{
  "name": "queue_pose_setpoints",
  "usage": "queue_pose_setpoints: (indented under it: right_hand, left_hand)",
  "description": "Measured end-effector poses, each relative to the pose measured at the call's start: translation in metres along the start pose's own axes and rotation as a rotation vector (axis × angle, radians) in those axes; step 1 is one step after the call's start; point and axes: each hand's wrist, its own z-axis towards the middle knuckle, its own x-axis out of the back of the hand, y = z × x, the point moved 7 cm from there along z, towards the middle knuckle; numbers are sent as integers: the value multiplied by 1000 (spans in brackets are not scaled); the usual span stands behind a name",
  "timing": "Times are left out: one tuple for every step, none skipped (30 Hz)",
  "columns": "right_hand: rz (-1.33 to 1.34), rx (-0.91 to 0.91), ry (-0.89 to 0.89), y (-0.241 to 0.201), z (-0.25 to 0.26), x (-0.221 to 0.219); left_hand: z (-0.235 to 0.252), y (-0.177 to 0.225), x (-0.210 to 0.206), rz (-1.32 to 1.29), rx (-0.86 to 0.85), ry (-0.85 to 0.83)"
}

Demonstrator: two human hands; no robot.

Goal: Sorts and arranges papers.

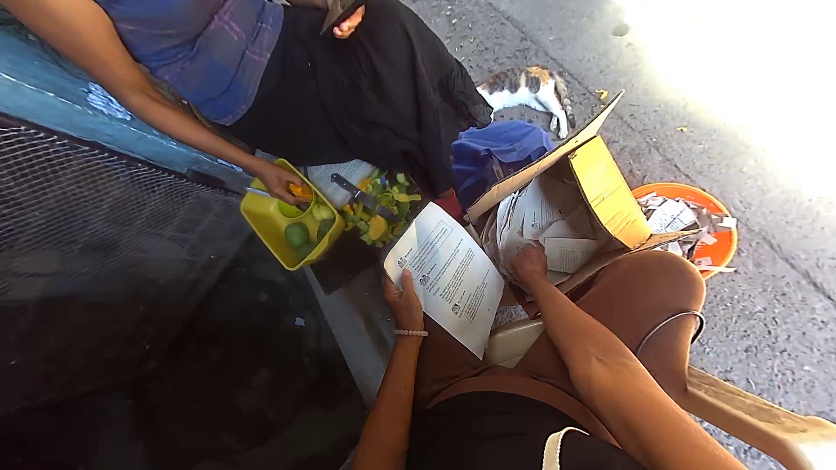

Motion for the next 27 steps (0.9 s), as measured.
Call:
queue_pose_setpoints:
  right_hand:
    - [-28, -12, 20, 6, 3, -2]
    - [-53, -37, 31, 13, 6, -2]
    - [-65, -65, 37, 18, 9, -1]
    - [-63, -82, 41, 21, 11, 3]
    - [-47, -78, 50, 21, 12, 7]
    - [-30, -54, 67, 19, 12, 10]
    - [-30, -23, 87, 17, 12, 12]
    - [-44, 9, 103, 14, 13, 12]
    - [-66, 44, 105, 10, 13, 10]
    - [-90, 80, 97, 8, 15, 8]
    - [-101, 113, 86, 6, 18, 5]
    - [-93, 140, 72, 5, 22, 1]
    - [-84, 159, 59, 6, 27, -2]
    - [-76, 174, 55, 6, 32, -4]
    - [-72, 190, 54, 6, 37, -5]
    - [-76, 204, 49, 5, 41, -6]
    - [-80, 212, 38, 3, 44, -7]
    - [-80, 227, 19, 2, 46, -7]
    - [-76, 248, -1, 0, 49, -9]
    - [-71, 271, -11, -2, 51, -11]
    - [-67, 286, -11, -2, 53, -11]
    - [-68, 293, -5, -3, 55, -12]
    - [-73, 289, 1, -3, 56, -12]
    - [-80, 277, 6, -4, 56, -11]
    - [-82, 258, 19, -5, 56, -10]
    - [-84, 235, 39, -5, 56, -8]
    - [-91, 210, 56, -6, 57, -6]
  left_hand:
    - [1, -1, 1, 3, 3, 3]
    - [2, -2, 3, 3, 11, 9]
    - [3, -3, 4, 3, 16, 16]
    - [4, -2, 5, 7, 21, 20]
    - [5, -2, 6, 15, 26, 18]
    - [5, -1, 5, 23, 30, 11]
    - [5, -1, 5, 28, 34, 5]
    - [5, -2, 5, 31, 33, 1]
    - [5, -2, 4, 29, 27, -1]
    - [5, -2, 4, 29, 22, -2]
    - [5, -1, 4, 27, 18, -4]
    - [5, -1, 4, 27, 16, -3]
    - [4, 0, 4, 26, 18, 1]
    - [4, -1, 4, 24, 21, 3]
    - [5, 0, 4, 25, 25, 0]
    - [5, 0, 3, 28, 26, -1]
    - [5, 0, 3, 31, 27, -2]
    - [5, 1, 2, 37, 26, -1]
    - [5, 1, 2, 38, 26, 1]
    - [5, 2, 1, 39, 27, 2]
    - [5, 2, -1, 39, 27, 1]
    - [5, 2, -2, 40, 29, -2]
    - [5, 3, -3, 42, 35, -6]
    - [5, 3, -4, 45, 40, -8]
    - [5, 3, -5, 47, 41, -8]
    - [4, 3, -5, 49, 40, -7]
    - [4, 3, -5, 51, 39, -8]
